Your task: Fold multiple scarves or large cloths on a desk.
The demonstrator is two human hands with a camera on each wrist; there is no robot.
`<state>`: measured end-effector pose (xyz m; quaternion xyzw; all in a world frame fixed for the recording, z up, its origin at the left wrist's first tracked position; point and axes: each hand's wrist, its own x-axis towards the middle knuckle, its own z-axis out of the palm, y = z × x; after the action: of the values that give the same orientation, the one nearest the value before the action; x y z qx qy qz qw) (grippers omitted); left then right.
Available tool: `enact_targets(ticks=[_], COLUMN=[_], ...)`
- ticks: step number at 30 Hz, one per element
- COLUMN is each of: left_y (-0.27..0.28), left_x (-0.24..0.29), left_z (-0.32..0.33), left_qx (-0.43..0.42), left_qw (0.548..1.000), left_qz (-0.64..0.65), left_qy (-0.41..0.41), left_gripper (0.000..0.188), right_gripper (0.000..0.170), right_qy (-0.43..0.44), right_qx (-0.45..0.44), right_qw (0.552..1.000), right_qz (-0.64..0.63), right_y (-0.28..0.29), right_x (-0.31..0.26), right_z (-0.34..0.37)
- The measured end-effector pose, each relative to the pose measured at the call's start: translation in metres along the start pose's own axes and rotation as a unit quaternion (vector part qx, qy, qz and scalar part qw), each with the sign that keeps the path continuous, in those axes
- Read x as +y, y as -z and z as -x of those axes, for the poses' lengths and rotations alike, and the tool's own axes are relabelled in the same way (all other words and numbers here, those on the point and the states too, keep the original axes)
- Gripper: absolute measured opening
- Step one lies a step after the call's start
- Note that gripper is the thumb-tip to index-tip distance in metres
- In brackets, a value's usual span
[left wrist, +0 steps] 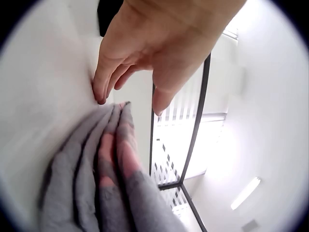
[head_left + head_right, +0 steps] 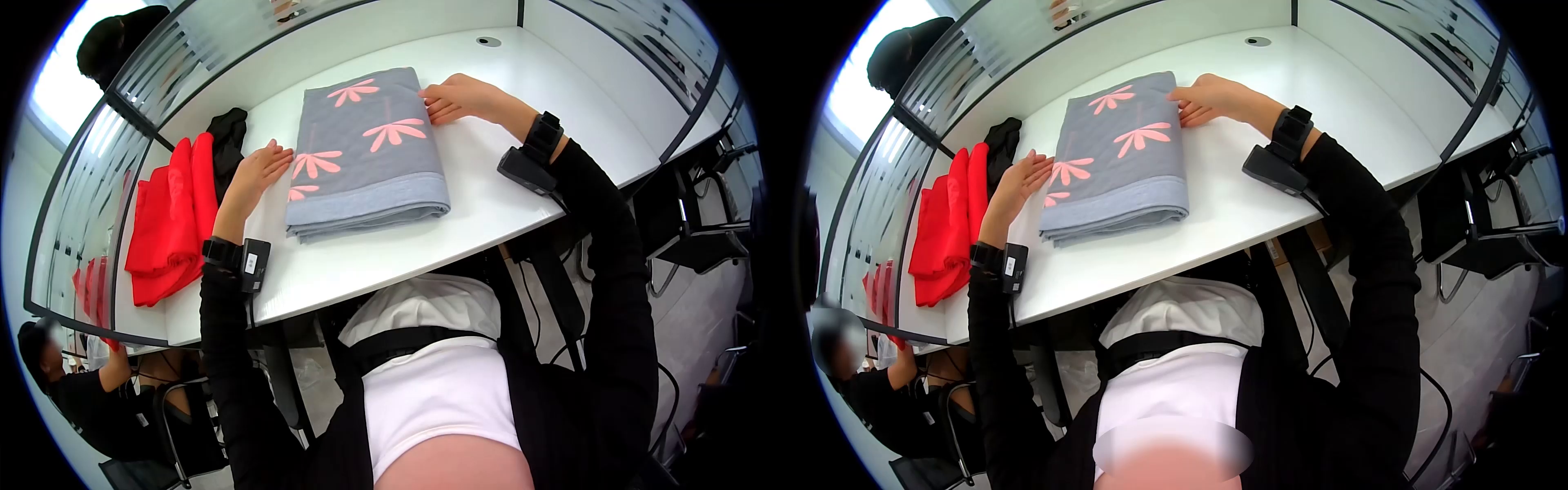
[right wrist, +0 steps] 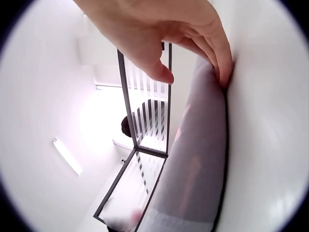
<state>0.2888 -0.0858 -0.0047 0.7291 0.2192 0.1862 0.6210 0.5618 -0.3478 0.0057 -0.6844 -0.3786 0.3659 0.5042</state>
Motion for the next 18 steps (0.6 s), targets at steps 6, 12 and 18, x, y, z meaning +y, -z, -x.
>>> enact_targets(ticks=[6, 12, 18], left_y=[-0.010, -0.027, -0.045], left_x=[0.000, 0.002, 0.008], left_z=[-0.020, -0.015, -0.004], left_qx=[-0.098, -0.080, -0.087], left_qw=[0.991, 0.985, 0.993], left_qz=[0.023, 0.120, 0.074], left_qy=[0.089, 0.099, 0.010], left_gripper=[0.042, 0.040, 0.050], right_gripper=[0.042, 0.046, 0.046], right_qy=[-0.067, -0.022, 0.032], right_qx=[-0.039, -0.063, -0.087], right_qw=[0.978, 0.981, 0.973], right_qz=[-0.195, -0.183, -0.212], right_y=[-0.012, -0.031, -0.036], right_x=[0.008, 0.013, 0.011], right_z=[-0.017, -0.033, -0.028])
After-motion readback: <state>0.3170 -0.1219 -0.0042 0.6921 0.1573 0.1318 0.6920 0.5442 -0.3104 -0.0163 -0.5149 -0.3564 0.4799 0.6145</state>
